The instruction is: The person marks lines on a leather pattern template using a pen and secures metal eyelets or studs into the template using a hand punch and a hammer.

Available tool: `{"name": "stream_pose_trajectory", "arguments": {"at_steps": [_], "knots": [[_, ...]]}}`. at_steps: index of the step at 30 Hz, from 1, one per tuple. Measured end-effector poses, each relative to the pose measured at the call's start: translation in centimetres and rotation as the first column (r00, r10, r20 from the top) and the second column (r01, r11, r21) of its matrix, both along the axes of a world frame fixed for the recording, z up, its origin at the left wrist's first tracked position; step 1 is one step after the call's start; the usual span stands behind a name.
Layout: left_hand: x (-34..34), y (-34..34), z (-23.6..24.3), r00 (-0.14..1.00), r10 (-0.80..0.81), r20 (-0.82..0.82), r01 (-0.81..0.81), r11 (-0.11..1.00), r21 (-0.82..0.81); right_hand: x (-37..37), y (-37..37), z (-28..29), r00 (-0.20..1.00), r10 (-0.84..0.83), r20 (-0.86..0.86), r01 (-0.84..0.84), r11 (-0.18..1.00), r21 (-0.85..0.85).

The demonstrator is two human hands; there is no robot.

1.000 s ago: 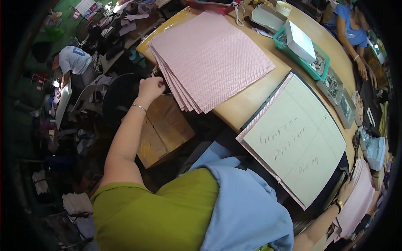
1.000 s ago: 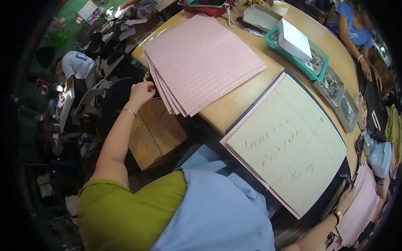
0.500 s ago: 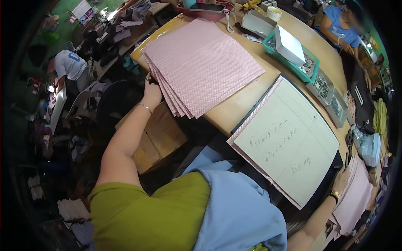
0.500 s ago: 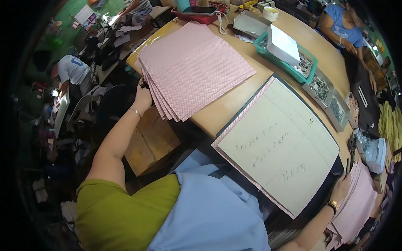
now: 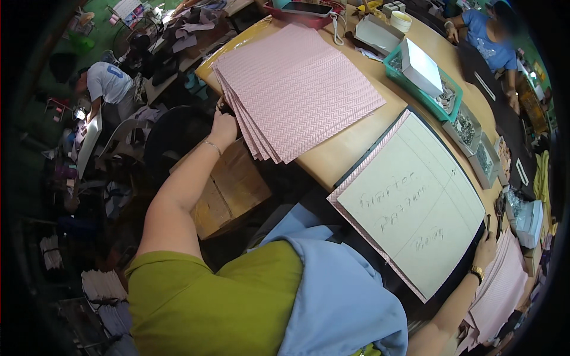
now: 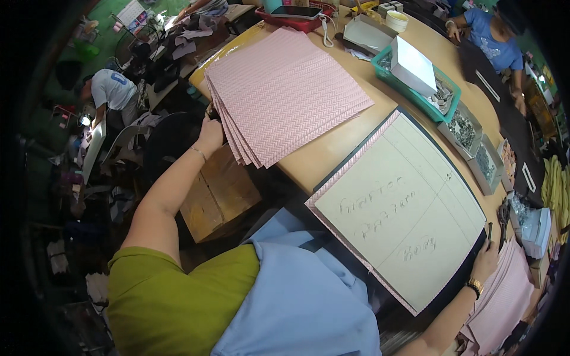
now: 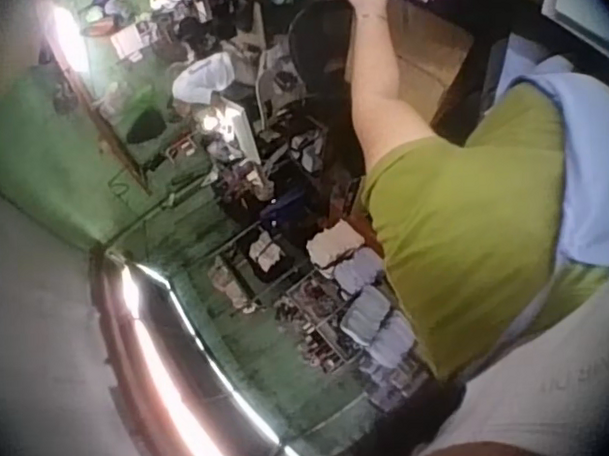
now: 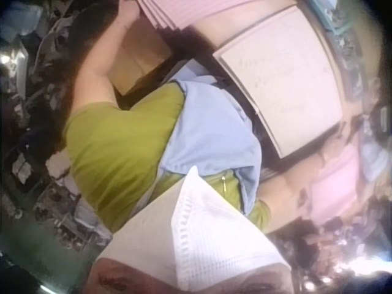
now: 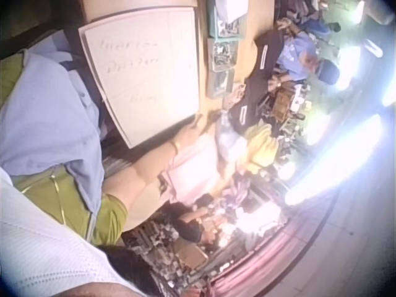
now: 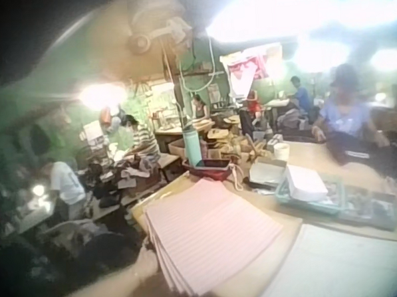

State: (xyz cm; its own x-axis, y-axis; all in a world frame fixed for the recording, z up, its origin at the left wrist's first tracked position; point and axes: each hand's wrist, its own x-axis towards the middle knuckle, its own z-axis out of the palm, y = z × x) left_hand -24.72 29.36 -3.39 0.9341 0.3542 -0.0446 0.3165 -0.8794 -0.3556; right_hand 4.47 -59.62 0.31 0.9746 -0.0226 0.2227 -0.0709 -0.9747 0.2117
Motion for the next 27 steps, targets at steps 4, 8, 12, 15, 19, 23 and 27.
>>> {"name": "stream_pose_trajectory", "arguments": {"at_steps": [4, 8, 12, 15, 19, 23, 27], "knots": [[-0.3, -0.7, 3.4, 0.991, 0.094, -0.099, -0.107, 0.985, -0.137, -0.3, -0.6, -0.1, 0.999, -0.032, -0.006, 0.032, 0.998, 0.061], [-1.1, 0.1, 3.7, 0.949, 0.315, 0.019, -0.245, 0.774, -0.583, -0.3, -1.2, -0.5, 1.000, 0.000, 0.021, -0.002, 0.996, 0.088], [-1.7, -0.1, 2.6, 0.911, 0.318, 0.263, -0.131, 0.828, -0.546, -0.4, -1.9, -0.7, 1.000, -0.021, -0.023, 0.023, 0.997, 0.072], [-2.0, 0.0, 1.6, 0.894, 0.308, 0.324, -0.121, 0.864, -0.488, -1.0, -1.7, -0.5, 0.997, -0.058, -0.055, 0.061, 0.997, 0.042], [-2.1, 0.1, 0.7, 0.904, 0.198, 0.380, -0.064, 0.940, -0.336, -2.2, -2.7, -0.6, 0.998, -0.069, -0.011, 0.069, 0.996, 0.049], [0.0, -2.9, 3.0, 0.805, 0.309, 0.506, -0.077, 0.901, -0.428, -5.1, -3.8, 0.0, 0.996, -0.081, 0.037, 0.077, 0.992, 0.099], [-4.9, 3.5, 3.1, 0.487, 0.312, 0.816, 0.097, 0.909, -0.405, -4.4, 1.2, 2.7, 0.996, -0.071, 0.054, 0.071, 0.997, -0.008]]}}
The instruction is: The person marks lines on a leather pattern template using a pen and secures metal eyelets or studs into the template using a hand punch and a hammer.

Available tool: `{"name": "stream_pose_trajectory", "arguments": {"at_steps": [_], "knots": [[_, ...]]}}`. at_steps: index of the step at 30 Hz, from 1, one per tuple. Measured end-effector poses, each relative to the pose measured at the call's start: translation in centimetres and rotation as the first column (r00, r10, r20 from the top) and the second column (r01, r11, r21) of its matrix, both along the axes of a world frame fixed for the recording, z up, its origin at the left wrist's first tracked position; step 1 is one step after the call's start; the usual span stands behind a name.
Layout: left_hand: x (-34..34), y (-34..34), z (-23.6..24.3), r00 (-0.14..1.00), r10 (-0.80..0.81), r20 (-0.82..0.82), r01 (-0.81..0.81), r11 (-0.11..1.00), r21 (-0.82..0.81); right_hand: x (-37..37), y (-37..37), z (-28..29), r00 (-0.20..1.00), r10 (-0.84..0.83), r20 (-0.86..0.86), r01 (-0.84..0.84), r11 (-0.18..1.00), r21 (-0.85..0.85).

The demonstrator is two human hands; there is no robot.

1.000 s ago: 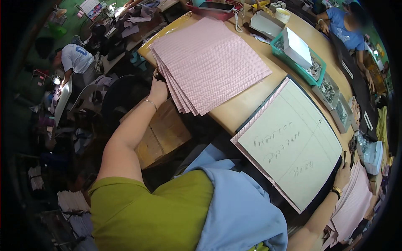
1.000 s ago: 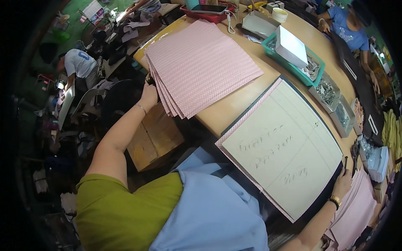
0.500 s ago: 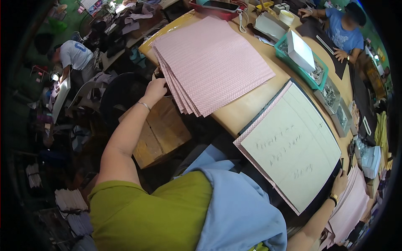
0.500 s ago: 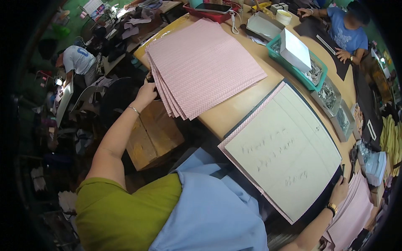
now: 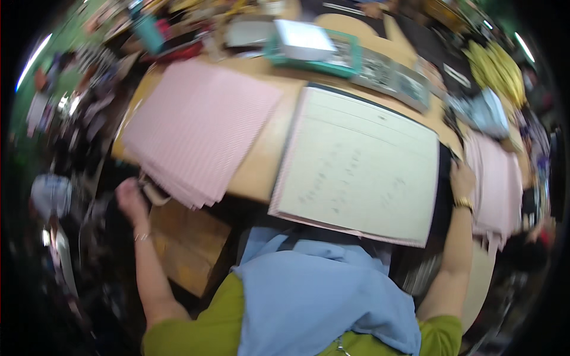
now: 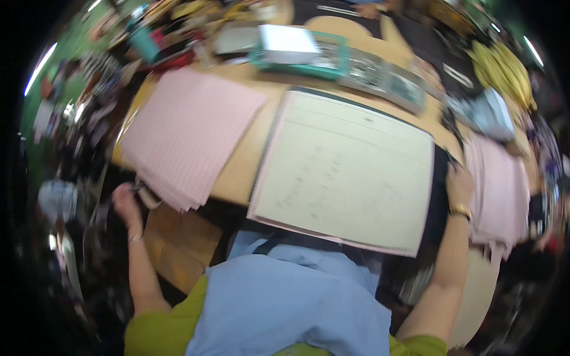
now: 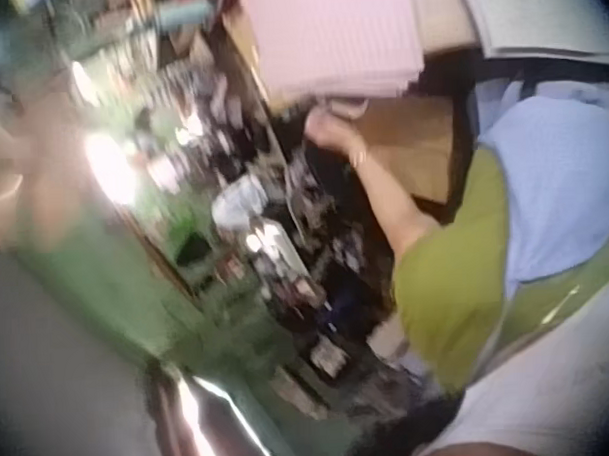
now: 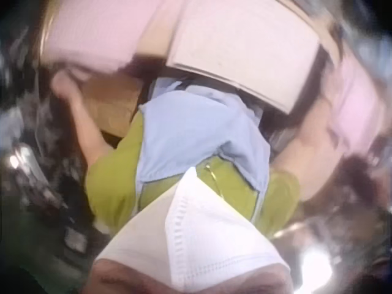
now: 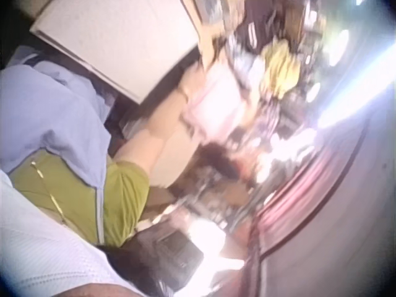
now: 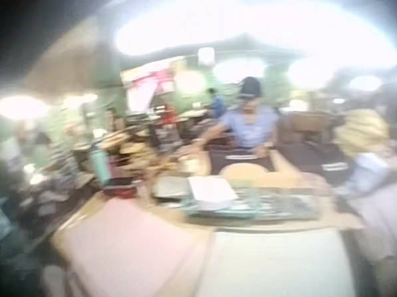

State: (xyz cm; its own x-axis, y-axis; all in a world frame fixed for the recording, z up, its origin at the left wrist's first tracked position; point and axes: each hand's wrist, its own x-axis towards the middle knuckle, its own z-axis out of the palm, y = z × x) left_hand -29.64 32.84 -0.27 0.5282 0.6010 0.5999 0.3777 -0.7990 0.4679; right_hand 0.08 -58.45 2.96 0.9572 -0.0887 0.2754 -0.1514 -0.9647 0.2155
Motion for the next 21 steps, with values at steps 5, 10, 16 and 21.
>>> {"name": "stream_pose_trajectory", "arguments": {"at_steps": [5, 10, 16, 21], "knots": [[3.4, -0.4, 12.4, 0.832, -0.116, 0.542, 0.199, 0.975, -0.097, -0.7, 2.6, 1.7, 0.977, 0.040, 0.210, -0.069, 0.989, 0.133], [14.3, -20.7, 15.5, 0.598, -0.683, 0.420, 0.780, 0.616, -0.109, -2.6, 19.0, 6.3, 0.836, 0.491, 0.244, -0.470, 0.412, 0.780], [26.0, -42.1, 12.3, 0.241, -0.803, 0.545, 0.751, -0.201, -0.628, -6.2, 26.2, 8.7, 0.666, 0.746, -0.017, -0.011, 0.032, 0.999], [28.8, -44.8, 9.9, 0.256, -0.782, 0.569, 0.644, -0.300, -0.703, -5.2, 24.5, 5.6, 0.692, 0.721, -0.023, 0.065, -0.031, 0.997]]}}
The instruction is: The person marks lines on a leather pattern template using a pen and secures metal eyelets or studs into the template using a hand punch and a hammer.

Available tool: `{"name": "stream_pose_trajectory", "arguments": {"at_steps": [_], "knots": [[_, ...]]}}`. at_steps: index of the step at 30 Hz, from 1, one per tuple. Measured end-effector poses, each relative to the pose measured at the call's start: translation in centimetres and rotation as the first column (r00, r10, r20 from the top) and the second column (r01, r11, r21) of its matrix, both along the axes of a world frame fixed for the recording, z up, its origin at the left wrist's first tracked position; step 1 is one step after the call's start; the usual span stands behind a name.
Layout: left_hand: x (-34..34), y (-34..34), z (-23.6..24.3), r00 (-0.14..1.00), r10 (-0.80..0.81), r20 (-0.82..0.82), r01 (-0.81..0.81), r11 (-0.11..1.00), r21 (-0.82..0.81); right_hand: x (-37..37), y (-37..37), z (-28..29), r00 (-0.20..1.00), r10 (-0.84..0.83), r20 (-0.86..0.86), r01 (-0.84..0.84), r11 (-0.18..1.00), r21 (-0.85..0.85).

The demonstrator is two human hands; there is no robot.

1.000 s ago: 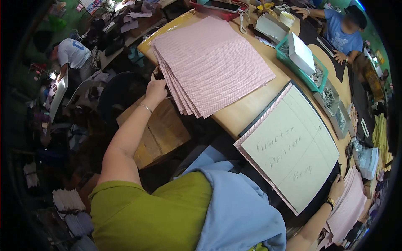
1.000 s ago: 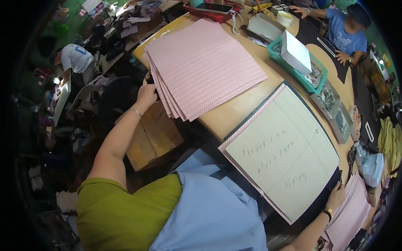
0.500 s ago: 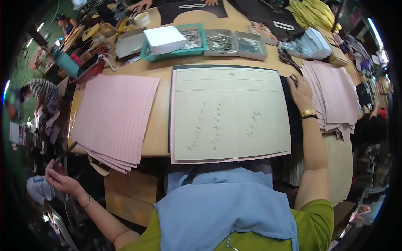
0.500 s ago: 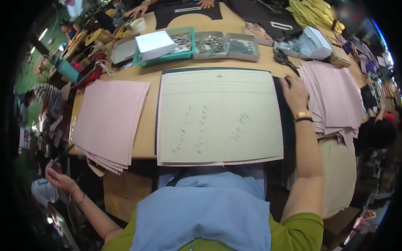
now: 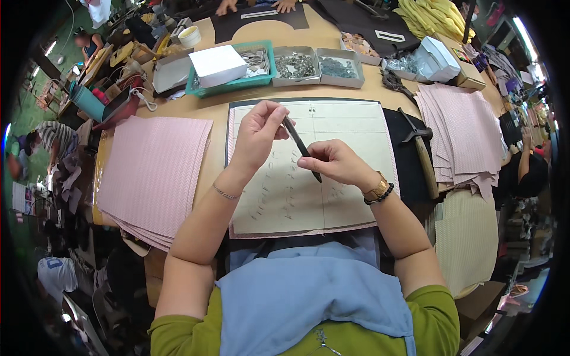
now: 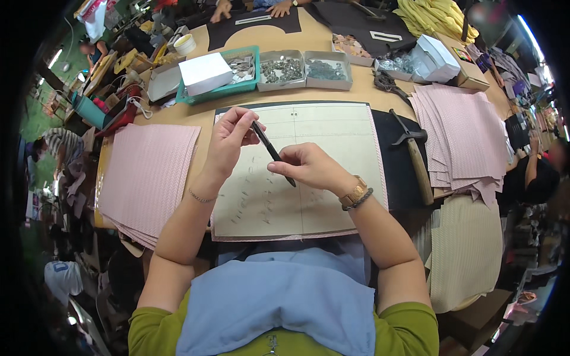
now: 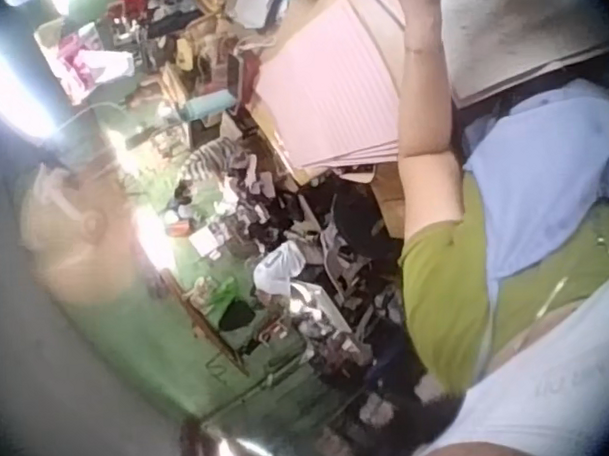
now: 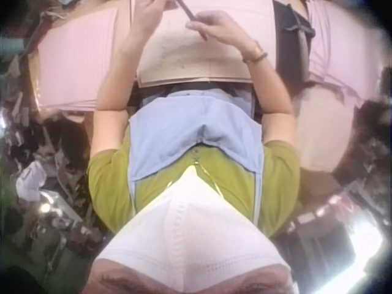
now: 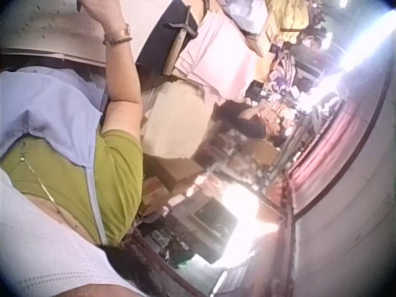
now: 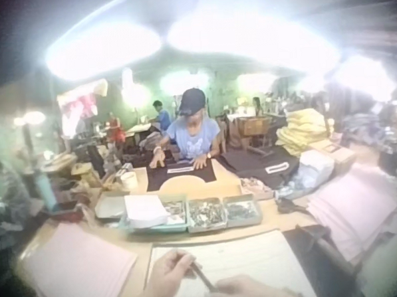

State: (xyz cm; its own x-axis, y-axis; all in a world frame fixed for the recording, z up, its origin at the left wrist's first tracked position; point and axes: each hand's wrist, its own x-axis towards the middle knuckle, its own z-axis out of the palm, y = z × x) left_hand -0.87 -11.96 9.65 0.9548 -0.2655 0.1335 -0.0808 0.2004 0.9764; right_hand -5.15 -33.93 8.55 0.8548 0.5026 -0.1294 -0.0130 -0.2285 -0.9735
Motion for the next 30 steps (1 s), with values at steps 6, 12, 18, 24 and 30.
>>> {"name": "stream_pose_trajectory", "arguments": {"at_steps": [6, 12, 18, 24, 30], "knots": [[-1.4, 3.3, -0.1, 0.997, 0.077, -0.005, -0.077, 0.997, -0.015, 0.2, 1.6, 0.2, 0.999, 0.028, 0.035, -0.029, 0.999, 0.025], [-11.4, 18.5, 8.7, 0.676, 0.488, 0.552, -0.619, 0.782, 0.067, -0.5, -1.9, -1.2, 0.961, -0.100, 0.259, 0.147, 0.974, -0.171], [-25.7, 35.9, 9.5, 0.235, 0.679, 0.695, -0.968, 0.103, 0.227, -0.6, 2.2, 0.6, 0.940, -0.070, 0.334, 0.151, 0.963, -0.222], [-31.3, 40.2, 2.9, 0.067, 0.816, 0.575, -0.959, -0.107, 0.263, -6.5, 25.6, 3.1, 0.530, 0.506, 0.680, -0.343, 0.862, -0.374], [-30.9, 41.4, -2.8, 0.082, 0.871, 0.485, -0.964, -0.055, 0.262, -11.7, 37.4, -3.3, 0.035, 0.667, 0.744, -0.082, 0.744, -0.663]]}}
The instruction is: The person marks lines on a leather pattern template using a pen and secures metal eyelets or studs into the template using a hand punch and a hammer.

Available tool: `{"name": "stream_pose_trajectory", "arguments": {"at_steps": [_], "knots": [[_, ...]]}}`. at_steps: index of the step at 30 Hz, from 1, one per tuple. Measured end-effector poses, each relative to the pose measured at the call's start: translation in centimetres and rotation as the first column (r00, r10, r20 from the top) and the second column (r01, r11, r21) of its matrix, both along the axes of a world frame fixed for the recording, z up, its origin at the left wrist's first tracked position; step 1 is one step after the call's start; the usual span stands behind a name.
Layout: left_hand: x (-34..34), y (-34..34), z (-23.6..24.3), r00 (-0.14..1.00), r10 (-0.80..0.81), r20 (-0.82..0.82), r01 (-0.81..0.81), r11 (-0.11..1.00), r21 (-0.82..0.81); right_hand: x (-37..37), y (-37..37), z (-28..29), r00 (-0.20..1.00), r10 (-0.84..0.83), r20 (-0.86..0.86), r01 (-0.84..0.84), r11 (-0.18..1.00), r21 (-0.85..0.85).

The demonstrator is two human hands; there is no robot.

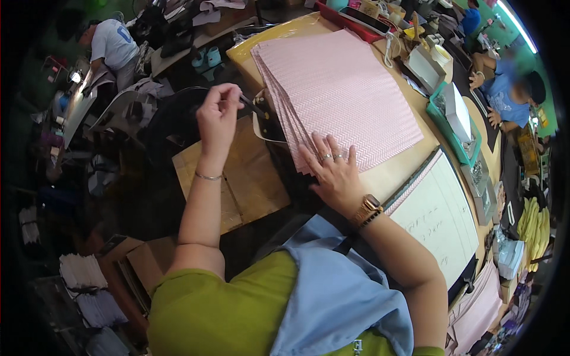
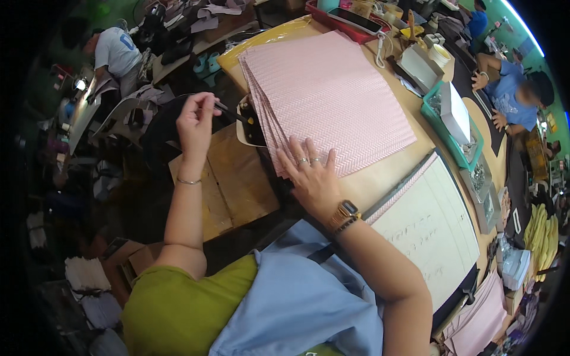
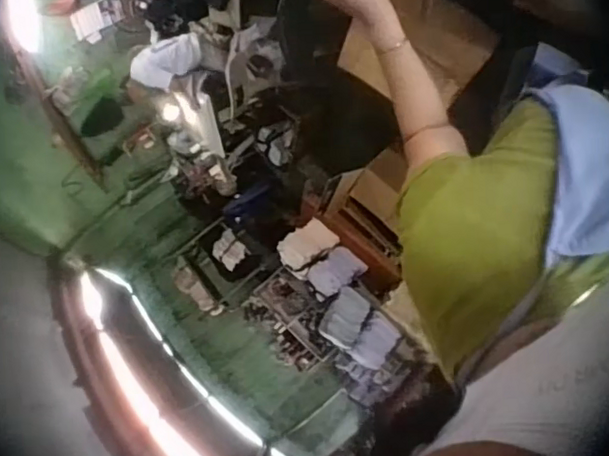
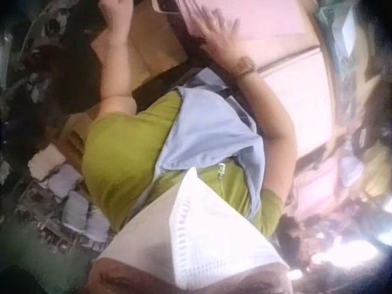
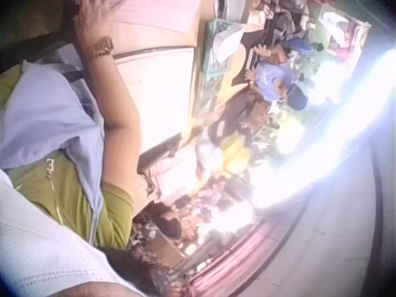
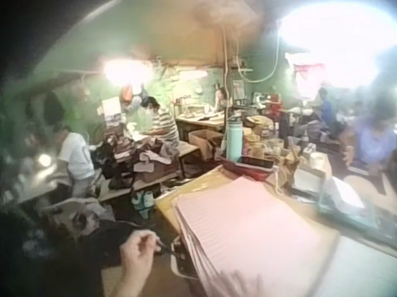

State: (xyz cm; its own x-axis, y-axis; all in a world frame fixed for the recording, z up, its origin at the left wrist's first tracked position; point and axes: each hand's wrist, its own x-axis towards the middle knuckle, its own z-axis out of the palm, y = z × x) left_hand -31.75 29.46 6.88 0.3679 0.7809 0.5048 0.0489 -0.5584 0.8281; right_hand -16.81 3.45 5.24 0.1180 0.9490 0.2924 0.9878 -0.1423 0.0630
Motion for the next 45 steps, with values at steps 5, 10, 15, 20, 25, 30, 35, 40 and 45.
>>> {"name": "stream_pose_trajectory", "arguments": {"at_steps": [5, 10, 15, 20, 25, 30, 35, 40, 45], "knots": [[0.6, 0.2, -3.4, 0.998, -0.049, 0.027, 0.051, 0.997, -0.066, 3.4, 2.7, -1.3, 0.947, -0.039, -0.318, 0.041, 0.999, 0.000], [1.3, 0.7, -5.3, 0.995, -0.086, 0.058, 0.091, 0.993, -0.080, 5.7, 2.7, 0.7, 0.745, -0.058, -0.665, 0.205, 0.968, 0.145], [2.6, 0.9, -6.7, 0.993, -0.117, 0.022, 0.119, 0.984, -0.133, 6.0, 2.8, 1.1, 0.707, -0.083, -0.702, 0.213, 0.972, 0.100], [3.5, 0.4, -8.2, 0.978, -0.139, -0.158, 0.122, 0.986, -0.110, 6.3, 3.0, 1.3, 0.710, -0.085, -0.699, 0.208, 0.974, 0.093], [4.4, -0.2, -7.5, 0.824, -0.156, -0.545, 0.146, 0.987, -0.062, 6.8, 2.8, 1.0, 0.692, -0.103, -0.714, 0.206, 0.977, 0.059], [4.8, 0.1, -8.8, 0.751, -0.162, -0.640, 0.265, 0.962, 0.068, 6.3, 3.0, 1.3, 0.706, -0.087, -0.703, 0.193, 0.979, 0.072], [5.0, 0.5, -8.5, 0.736, -0.129, -0.665, 0.236, 0.969, 0.073, 6.0, 2.7, 1.0, 0.753, -0.076, -0.653, 0.168, 0.983, 0.080], [5.2, -2.2, -6.7, 0.707, -0.301, -0.641, 0.369, 0.929, -0.029, 5.9, 1.7, 1.2, 0.794, 0.004, -0.608, 0.158, 0.964, 0.213], [4.5, -3.0, -3.2, 0.718, -0.088, -0.690, 0.294, 0.938, 0.186, 6.6, -0.1, 2.1, 0.709, -0.114, -0.696, 0.066, 0.993, -0.096]]}}
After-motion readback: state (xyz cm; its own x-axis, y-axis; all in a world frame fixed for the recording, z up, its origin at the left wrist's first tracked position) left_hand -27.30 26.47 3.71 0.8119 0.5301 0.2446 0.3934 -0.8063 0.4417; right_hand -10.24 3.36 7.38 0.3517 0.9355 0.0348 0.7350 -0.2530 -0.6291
